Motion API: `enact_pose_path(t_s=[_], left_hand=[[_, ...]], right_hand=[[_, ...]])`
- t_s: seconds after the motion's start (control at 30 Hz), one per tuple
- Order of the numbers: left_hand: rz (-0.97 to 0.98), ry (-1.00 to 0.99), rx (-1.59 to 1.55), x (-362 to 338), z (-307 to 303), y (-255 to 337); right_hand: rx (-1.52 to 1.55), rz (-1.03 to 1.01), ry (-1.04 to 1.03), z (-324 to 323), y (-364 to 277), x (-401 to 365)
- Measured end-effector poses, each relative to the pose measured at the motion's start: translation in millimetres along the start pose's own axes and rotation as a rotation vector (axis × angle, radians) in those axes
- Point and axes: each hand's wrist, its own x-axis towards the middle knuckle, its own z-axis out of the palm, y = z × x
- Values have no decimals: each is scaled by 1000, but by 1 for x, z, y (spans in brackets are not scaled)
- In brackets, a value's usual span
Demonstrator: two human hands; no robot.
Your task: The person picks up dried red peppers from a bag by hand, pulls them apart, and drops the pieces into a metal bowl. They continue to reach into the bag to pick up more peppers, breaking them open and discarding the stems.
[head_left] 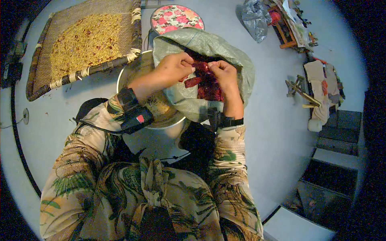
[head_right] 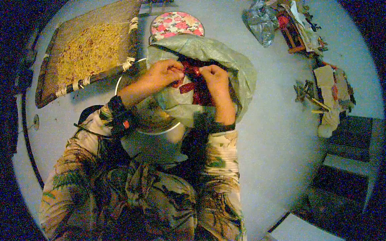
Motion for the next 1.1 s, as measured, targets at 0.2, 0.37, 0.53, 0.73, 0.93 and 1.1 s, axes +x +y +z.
enact_pose_path(t_s=[0.2, 0.37, 0.53, 0.73, 0.93, 1.1], left_hand=[[133, 133, 89, 1, 9, -2], [160, 141, 155, 0, 9, 0], [115, 119, 23, 2, 7, -3], [94, 108, -98, 1, 7, 0], [100, 102, -125, 1, 6, -1], [113, 35, -177, 2, 3, -1]], right_hand=[[-77, -9, -47, 13, -24, -12], [19, -21, -72, 18, -30, -15], [154, -18, -101, 18, -32, -17], [105, -30, -115, 20, -35, -19], [80, -32, -120, 22, -32, -18], [132, -20, -154, 17, -27, -15]])
